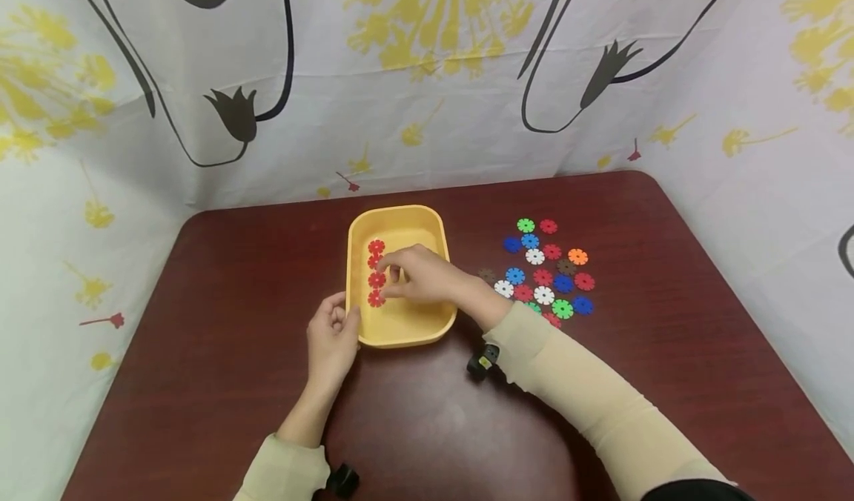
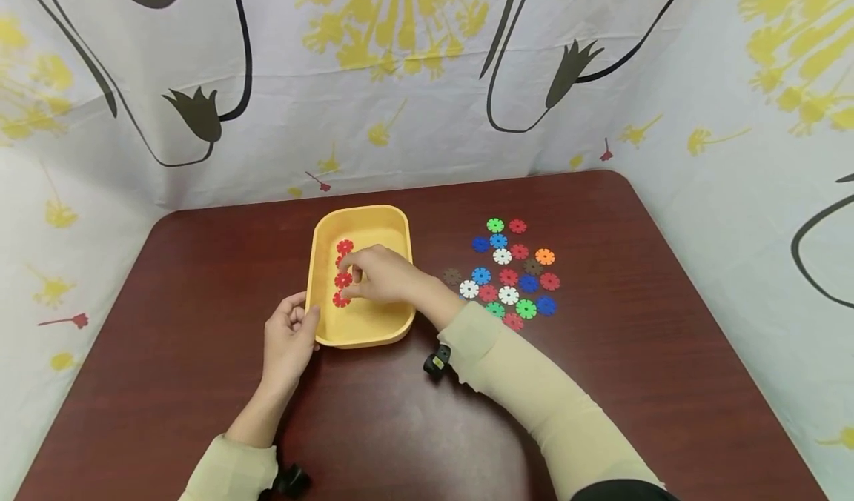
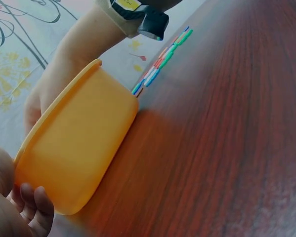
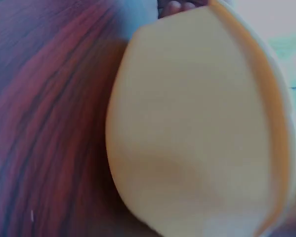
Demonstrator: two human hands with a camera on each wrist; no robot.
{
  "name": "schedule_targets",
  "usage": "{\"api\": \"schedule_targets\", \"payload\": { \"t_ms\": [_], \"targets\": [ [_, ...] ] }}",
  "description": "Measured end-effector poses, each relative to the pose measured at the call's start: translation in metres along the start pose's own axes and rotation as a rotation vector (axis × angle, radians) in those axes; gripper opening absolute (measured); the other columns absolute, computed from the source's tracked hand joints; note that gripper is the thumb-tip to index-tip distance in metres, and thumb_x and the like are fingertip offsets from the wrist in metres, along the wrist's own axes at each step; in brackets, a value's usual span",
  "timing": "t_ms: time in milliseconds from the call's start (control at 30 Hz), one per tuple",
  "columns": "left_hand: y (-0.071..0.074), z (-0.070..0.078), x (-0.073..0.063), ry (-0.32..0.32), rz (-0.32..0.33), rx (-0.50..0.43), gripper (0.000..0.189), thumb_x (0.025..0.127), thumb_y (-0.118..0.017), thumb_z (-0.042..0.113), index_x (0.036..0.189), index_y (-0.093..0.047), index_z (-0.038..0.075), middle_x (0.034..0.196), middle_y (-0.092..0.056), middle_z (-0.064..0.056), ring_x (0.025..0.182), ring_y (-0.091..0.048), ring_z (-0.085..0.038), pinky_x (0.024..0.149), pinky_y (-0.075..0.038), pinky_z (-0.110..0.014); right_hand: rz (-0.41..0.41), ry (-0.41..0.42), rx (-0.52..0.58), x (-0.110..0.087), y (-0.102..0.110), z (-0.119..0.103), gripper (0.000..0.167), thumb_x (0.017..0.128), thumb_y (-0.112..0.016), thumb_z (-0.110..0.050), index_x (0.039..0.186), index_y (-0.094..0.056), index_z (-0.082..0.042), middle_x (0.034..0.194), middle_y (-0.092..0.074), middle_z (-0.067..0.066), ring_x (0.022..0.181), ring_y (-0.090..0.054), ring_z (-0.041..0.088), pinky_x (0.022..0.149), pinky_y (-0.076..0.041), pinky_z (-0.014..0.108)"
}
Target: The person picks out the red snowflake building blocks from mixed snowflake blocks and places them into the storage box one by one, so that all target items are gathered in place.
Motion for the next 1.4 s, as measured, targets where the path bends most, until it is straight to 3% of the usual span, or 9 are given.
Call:
{"api": "schedule_targets", "payload": {
  "t_ms": [300,567,867,1400],
  "targets": [
    [0.003,-0.005,-0.006,0.019,0.005,0.008,0.033,0.097,-0.061,0.008,0.128,-0.059,0.0,0.069,-0.051,-0.005,0.048,-0.051,-0.012,0.044,-0.047,-0.023,0.245,0.001,0.066,-0.032,0.036,0.02,0.027,0.09,-0.079,-0.021,0.11,-0.071,-0.004,0.082,-0.063,-0.002,0.06,-0.05,0.01,0.056,-0.045,0.027],
    [0.004,-0.006,-0.004,0.014,0.015,0.017,0.033,0.097,-0.062,0.007,0.128,-0.06,0.0,0.069,-0.051,-0.005,0.047,-0.05,-0.011,0.043,-0.047,-0.023,0.357,-0.058,0.141,-0.058,0.06,0.049,0.024,0.092,-0.076,-0.015,0.111,-0.07,-0.003,0.079,-0.061,-0.001,0.064,-0.053,0.014,0.058,-0.046,0.029],
    [0.003,-0.006,-0.002,0.013,0.012,0.022,0.032,0.097,-0.061,0.008,0.128,-0.06,0.0,0.069,-0.05,-0.005,0.046,-0.051,-0.011,0.043,-0.045,-0.022,0.371,-0.178,0.135,-0.08,0.075,0.076,0.024,0.094,-0.075,-0.023,0.112,-0.069,-0.008,0.08,-0.061,0.001,0.067,-0.056,0.017,0.059,-0.048,0.03],
    [-0.002,-0.002,0.0,0.01,0.005,-0.004,0.031,0.097,-0.062,0.009,0.127,-0.061,0.001,0.07,-0.05,-0.005,0.048,-0.052,-0.011,0.044,-0.048,-0.023,0.364,-0.31,0.079,-0.105,0.079,0.12,0.035,0.096,-0.072,-0.027,0.119,-0.068,-0.001,0.085,-0.064,0.003,0.076,-0.061,0.018,0.066,-0.051,0.035]
  ]
}}
Point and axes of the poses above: each hand's wrist, its own x-axis towards the middle knuckle, its own y-axis out of the back of the hand, z = x × y, the point moved 5 cm from there along x, towards the middle knuckle
